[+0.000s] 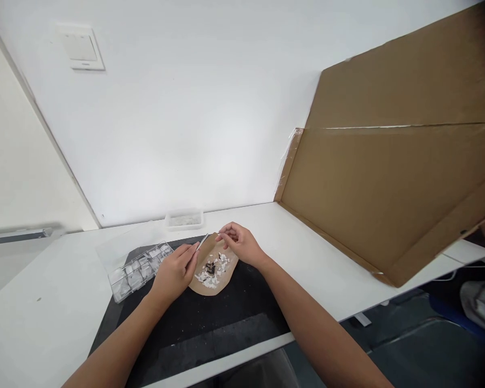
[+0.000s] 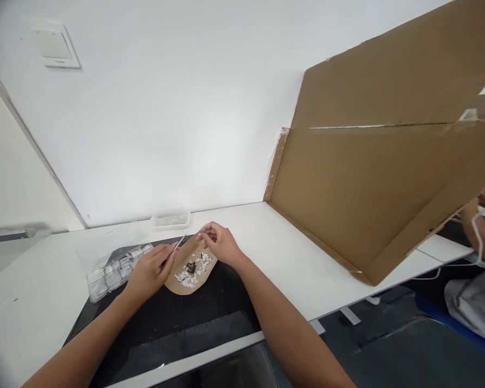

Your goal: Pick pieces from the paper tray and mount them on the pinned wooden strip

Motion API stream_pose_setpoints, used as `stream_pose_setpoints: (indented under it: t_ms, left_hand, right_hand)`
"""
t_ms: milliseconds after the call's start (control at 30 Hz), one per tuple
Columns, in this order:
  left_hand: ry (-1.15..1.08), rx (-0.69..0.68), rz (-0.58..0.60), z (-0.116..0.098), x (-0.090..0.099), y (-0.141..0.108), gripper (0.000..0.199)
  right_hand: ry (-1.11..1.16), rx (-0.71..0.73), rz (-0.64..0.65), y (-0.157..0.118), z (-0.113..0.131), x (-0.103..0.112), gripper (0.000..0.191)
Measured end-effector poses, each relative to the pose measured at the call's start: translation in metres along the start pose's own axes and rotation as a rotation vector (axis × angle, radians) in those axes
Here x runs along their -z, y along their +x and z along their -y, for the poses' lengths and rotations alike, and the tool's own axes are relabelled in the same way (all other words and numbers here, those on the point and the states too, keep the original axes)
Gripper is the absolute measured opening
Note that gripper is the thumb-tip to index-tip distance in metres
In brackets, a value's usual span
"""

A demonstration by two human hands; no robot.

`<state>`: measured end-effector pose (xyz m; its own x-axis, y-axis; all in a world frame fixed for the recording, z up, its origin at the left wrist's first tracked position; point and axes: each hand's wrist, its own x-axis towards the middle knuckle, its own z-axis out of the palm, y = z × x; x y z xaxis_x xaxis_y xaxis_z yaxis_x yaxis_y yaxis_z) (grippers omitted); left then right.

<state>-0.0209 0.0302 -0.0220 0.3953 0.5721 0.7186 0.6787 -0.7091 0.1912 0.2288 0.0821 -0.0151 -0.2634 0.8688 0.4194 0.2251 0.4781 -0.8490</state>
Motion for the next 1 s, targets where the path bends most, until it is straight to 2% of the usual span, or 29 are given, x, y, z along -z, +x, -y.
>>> stream_pose_setpoints:
  t_ms: [233, 467, 1000]
  left_hand:
    - [0.044, 0.003, -0.008, 0.002, -0.001, -0.002, 0.033]
    - [0.097, -0.005, -0.028, 0.0, 0.002, -0.002, 0.033]
    - [0.165, -0.094, -0.024, -0.001, 0.008, 0.003, 0.031]
  right_hand:
    - [-0.178, -0.048, -0.075, 0.005, -0.01, 0.03, 0.011]
    - [-0.348, -0.111, -0.175, 0.006, -0.027, 0.062, 0.01]
    - [-0.42, -0.04, -0.113, 0.006, -0.03, 0.053, 0.022]
